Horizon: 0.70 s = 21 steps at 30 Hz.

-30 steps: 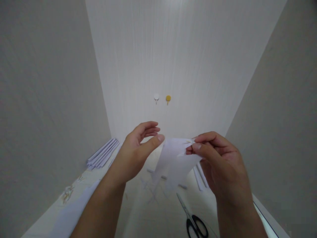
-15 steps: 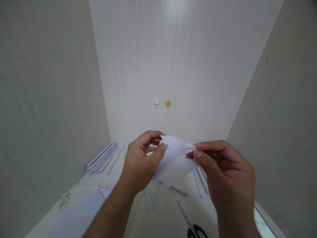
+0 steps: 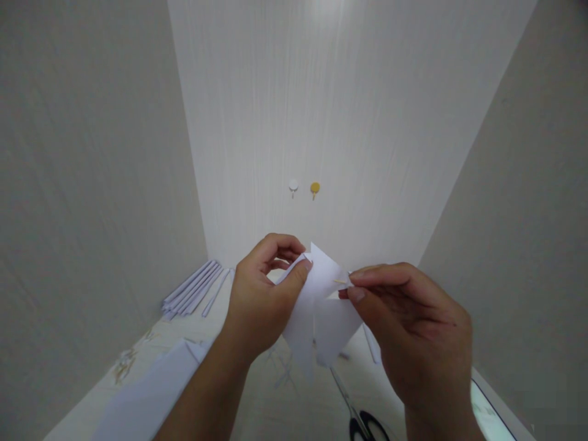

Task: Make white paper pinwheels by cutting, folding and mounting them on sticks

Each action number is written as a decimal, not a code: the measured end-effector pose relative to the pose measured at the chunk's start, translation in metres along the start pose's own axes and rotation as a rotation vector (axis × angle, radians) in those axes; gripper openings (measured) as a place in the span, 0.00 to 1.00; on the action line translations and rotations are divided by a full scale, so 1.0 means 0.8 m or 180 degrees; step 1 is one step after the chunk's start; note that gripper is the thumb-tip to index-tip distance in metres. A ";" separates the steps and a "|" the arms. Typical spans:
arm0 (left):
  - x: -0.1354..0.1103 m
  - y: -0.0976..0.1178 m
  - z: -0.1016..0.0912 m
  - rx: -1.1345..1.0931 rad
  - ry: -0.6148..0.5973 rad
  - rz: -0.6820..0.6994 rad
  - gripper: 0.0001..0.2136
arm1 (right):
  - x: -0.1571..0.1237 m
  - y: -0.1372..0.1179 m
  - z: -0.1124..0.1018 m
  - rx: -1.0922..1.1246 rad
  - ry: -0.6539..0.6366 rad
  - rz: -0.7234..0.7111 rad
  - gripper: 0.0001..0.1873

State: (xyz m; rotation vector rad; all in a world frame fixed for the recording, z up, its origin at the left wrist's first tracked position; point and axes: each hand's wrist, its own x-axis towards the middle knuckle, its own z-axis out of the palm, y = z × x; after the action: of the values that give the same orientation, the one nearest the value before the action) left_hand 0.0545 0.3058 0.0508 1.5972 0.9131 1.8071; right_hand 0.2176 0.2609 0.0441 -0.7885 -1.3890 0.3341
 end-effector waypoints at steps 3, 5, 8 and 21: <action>0.000 0.002 0.002 0.0086 -0.0020 -0.0021 0.07 | 0.001 0.000 -0.001 -0.0064 -0.0085 -0.0114 0.09; 0.001 0.003 0.003 0.0093 -0.0051 -0.0047 0.10 | 0.001 0.000 -0.002 -0.0102 -0.0153 -0.0192 0.10; 0.003 0.005 0.002 0.0247 -0.0063 0.0090 0.10 | 0.002 0.000 -0.003 -0.0052 -0.0260 -0.0293 0.12; 0.004 0.007 0.000 0.0432 -0.0477 0.0318 0.05 | 0.003 0.001 -0.005 0.0101 -0.0479 -0.0504 0.14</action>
State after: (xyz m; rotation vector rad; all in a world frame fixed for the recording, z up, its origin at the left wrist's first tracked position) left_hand 0.0543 0.3046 0.0572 1.8658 0.9181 1.6948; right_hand 0.2217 0.2616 0.0453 -0.6327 -1.5736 0.2958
